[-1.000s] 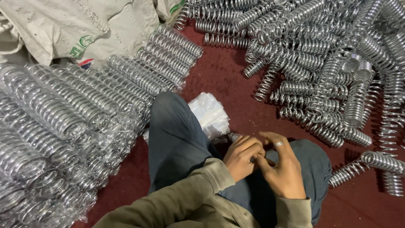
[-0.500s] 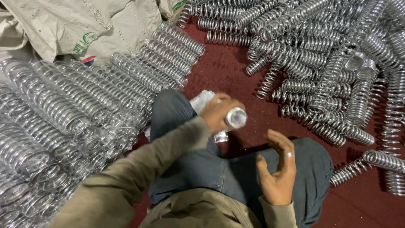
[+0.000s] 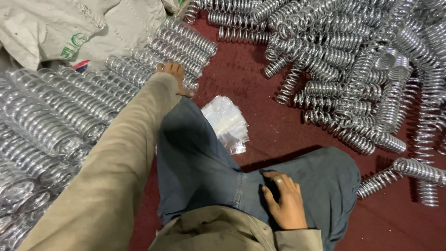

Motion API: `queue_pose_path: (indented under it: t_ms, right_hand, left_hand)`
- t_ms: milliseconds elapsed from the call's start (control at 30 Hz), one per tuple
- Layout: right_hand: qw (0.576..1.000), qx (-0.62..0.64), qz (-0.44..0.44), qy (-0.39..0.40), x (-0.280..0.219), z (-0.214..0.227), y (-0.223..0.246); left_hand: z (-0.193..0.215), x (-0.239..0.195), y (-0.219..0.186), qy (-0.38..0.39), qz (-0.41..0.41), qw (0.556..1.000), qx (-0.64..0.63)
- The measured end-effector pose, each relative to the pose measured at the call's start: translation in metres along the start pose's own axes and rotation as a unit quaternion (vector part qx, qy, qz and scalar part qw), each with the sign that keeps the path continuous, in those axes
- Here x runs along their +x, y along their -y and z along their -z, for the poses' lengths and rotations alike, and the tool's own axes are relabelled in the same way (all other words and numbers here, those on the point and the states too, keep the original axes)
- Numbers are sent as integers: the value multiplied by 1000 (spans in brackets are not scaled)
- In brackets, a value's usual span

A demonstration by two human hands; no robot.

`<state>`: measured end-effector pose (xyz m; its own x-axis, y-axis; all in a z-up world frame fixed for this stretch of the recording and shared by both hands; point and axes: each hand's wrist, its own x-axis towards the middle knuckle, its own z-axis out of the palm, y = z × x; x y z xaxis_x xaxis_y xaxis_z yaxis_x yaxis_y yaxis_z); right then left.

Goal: The person places metal springs into plastic bags by hand while sitting on the floor.

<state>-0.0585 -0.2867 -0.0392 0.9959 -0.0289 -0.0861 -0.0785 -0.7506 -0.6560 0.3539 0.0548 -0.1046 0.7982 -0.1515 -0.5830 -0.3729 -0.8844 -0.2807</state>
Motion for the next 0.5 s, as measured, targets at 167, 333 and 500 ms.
queue_pose_path:
  t_ms: [167, 333, 500]
  right_hand:
    - [1000, 29, 0, -11, 27, 26, -11]
    - [958, -136, 128, -218, 121, 90, -109]
    - [960, -266, -55, -72, 212, 124, -186]
  left_hand:
    - [-8, -15, -26, -45, 1, 998, -51]
    - [-52, -42, -83, -212, -86, 964, -137]
    - [-46, -24, -101, -108, -31, 986, -122]
